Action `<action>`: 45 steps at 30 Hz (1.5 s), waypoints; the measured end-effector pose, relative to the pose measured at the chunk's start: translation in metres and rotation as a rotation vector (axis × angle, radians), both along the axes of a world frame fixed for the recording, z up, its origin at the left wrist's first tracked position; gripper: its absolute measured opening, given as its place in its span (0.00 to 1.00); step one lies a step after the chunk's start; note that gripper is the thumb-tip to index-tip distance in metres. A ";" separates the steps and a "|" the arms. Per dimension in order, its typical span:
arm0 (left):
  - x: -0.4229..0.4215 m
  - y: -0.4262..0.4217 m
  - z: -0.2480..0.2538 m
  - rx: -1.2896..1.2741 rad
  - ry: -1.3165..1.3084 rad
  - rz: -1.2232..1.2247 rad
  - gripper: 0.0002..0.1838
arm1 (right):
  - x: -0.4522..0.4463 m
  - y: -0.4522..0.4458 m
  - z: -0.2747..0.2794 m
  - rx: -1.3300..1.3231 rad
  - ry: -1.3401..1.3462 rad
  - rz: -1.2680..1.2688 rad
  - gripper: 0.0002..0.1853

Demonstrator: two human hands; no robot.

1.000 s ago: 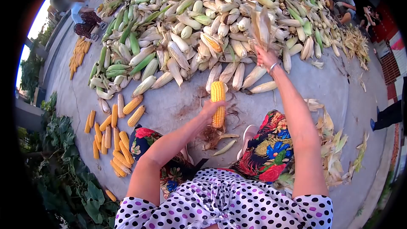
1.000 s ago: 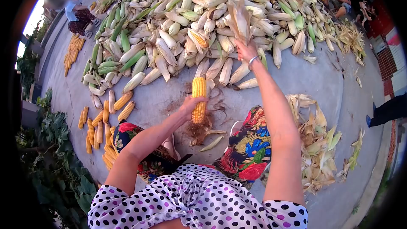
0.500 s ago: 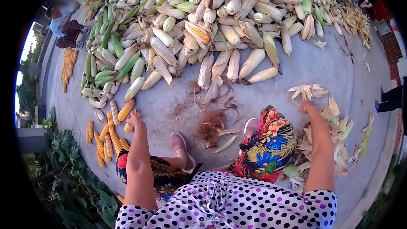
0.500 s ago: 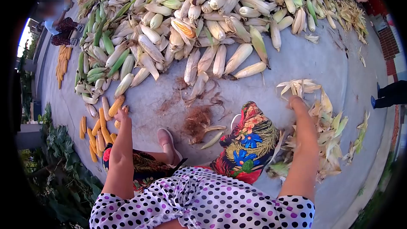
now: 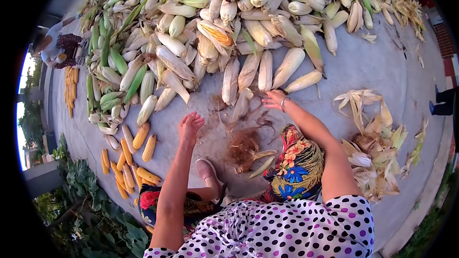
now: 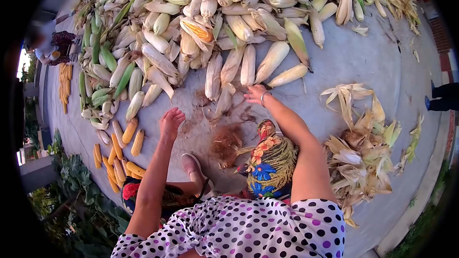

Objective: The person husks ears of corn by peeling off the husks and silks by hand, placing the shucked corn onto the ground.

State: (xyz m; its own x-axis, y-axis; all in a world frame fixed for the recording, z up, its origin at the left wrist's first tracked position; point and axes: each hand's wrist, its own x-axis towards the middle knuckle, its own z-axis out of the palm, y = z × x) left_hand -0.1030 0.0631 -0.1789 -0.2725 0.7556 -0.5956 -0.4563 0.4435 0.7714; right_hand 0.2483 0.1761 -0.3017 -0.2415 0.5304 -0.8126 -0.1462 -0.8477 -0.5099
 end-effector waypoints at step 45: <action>0.076 0.032 0.216 0.620 -0.006 0.228 0.07 | -0.041 -0.109 0.348 1.308 -0.539 1.003 0.38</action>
State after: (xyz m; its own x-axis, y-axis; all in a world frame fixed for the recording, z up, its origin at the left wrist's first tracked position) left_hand -0.0272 0.0954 0.0372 -0.4645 0.8827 -0.0709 -0.4916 -0.1904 0.8498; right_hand 0.2071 0.0672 0.0466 -0.7309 0.6756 -0.0962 0.5392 0.4853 -0.6882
